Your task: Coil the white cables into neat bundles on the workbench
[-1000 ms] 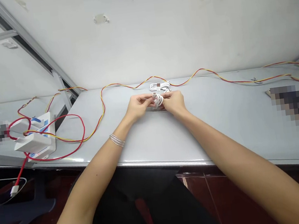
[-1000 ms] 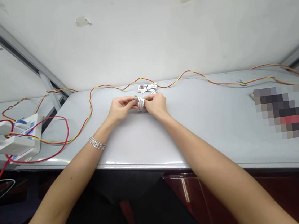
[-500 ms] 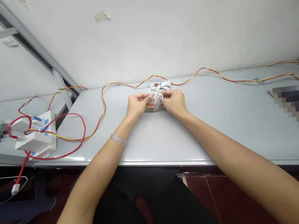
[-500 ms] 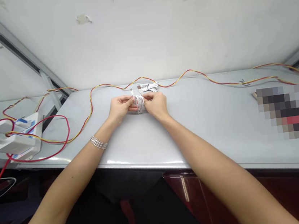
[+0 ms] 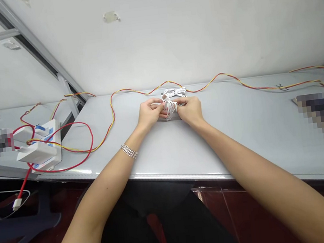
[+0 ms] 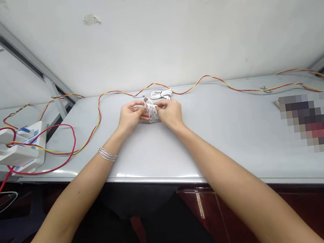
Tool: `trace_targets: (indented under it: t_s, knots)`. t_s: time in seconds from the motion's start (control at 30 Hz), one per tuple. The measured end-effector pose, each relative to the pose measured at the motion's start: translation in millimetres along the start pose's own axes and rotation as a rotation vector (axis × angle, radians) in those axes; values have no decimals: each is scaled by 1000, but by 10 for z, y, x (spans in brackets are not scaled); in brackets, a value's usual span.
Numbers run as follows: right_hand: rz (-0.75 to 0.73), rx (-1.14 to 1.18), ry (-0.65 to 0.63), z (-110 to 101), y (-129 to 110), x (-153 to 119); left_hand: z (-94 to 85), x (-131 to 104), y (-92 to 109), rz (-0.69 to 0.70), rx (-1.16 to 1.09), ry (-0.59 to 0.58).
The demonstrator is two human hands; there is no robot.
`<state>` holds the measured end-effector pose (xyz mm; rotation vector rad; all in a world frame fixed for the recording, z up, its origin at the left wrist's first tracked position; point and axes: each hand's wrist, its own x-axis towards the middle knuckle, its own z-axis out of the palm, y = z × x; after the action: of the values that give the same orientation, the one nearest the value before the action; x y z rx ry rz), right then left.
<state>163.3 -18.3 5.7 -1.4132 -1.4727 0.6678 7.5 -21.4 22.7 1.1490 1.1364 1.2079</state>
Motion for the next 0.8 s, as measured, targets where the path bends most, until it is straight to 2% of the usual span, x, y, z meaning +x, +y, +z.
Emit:
trace_targets:
  t_s: [0.33,0.57,0.8]
  knots:
    - [5,-14,43,-13,-20,16,-14,27,-29,29,23,10]
    - [-67,-76,197,-12,-10,59,-5,7,-11,50,101,66]
    - [-141,-87,257,1,-33,48,8,-9,9,28,111,72]
